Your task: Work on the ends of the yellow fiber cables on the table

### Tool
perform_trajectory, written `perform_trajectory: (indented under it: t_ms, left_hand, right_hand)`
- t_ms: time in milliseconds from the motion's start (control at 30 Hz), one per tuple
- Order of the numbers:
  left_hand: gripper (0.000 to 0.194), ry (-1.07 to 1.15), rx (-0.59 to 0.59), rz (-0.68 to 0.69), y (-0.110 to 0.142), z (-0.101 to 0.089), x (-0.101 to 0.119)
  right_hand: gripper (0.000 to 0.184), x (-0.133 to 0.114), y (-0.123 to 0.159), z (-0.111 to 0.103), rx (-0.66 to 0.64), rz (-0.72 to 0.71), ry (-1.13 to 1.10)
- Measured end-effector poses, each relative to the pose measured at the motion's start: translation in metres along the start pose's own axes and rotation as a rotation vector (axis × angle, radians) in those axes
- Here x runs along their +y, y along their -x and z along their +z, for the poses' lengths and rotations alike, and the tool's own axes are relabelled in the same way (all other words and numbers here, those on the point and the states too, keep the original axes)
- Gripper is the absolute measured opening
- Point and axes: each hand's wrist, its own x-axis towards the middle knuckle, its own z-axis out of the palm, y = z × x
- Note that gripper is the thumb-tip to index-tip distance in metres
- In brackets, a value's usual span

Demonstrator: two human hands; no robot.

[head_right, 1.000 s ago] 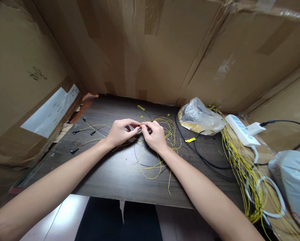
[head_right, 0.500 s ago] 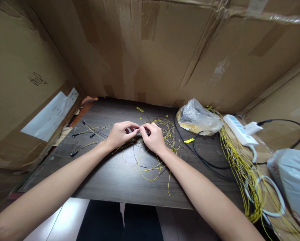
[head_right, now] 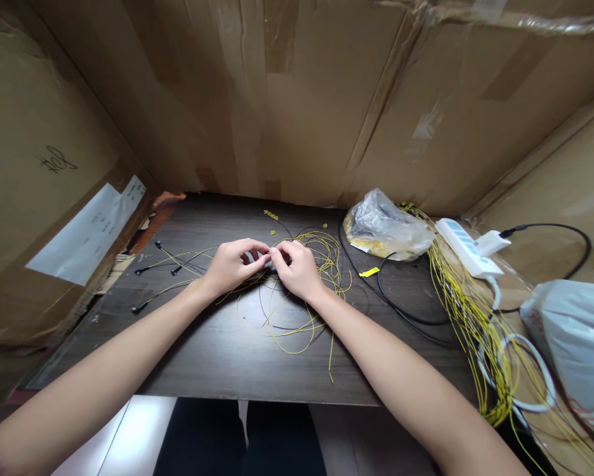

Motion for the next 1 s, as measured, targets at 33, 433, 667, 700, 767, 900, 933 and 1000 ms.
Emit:
perform_trajectory:
  t_ms: [33, 433, 667, 700, 767, 900, 933, 1000]
  left_hand:
    - [0.01, 0.002, 0.001, 0.001, 0.0, -0.0001, 0.0003]
    - [0.012, 0.01, 0.016, -0.005, -0.0001, -0.0011, 0.0029]
    - [0.009, 0.017, 0.023, -0.002, 0.0, -0.0005, 0.0024]
    - [0.008, 0.02, 0.025, -0.001, 0.0001, -0.0006, 0.0023]
    - [0.008, 0.023, 0.028, -0.006, 0.0002, -0.0009, 0.0022]
    - [0.01, 0.033, 0.021, -0.032, 0.0003, -0.0018, 0.0017]
    - [0.01, 0.039, 0.016, -0.033, 0.0002, -0.002, 0.0017]
    - [0.011, 0.052, 0.008, -0.031, -0.0001, -0.0023, 0.0022]
  right_hand:
    - [0.029, 0.0, 0.0001, 0.0001, 0.0, -0.001, -0.002]
    - [0.026, 0.0001, 0.0001, 0.0004, -0.014, 0.002, -0.046]
    - [0.032, 0.0001, -0.0005, -0.0002, -0.029, 0.0, -0.022]
    - [0.033, 0.0, -0.0005, -0.0004, -0.031, -0.001, -0.024]
    - [0.031, -0.0002, -0.0006, -0.0007, -0.032, 0.002, -0.041]
    - [0.017, -0.0009, -0.0003, -0.0011, -0.051, 0.014, -0.097]
    - [0.014, -0.0009, -0.0003, -0.0011, -0.055, 0.017, -0.107]
    - [0.012, -0.0008, -0.0002, -0.0012, -0.057, 0.023, -0.114]
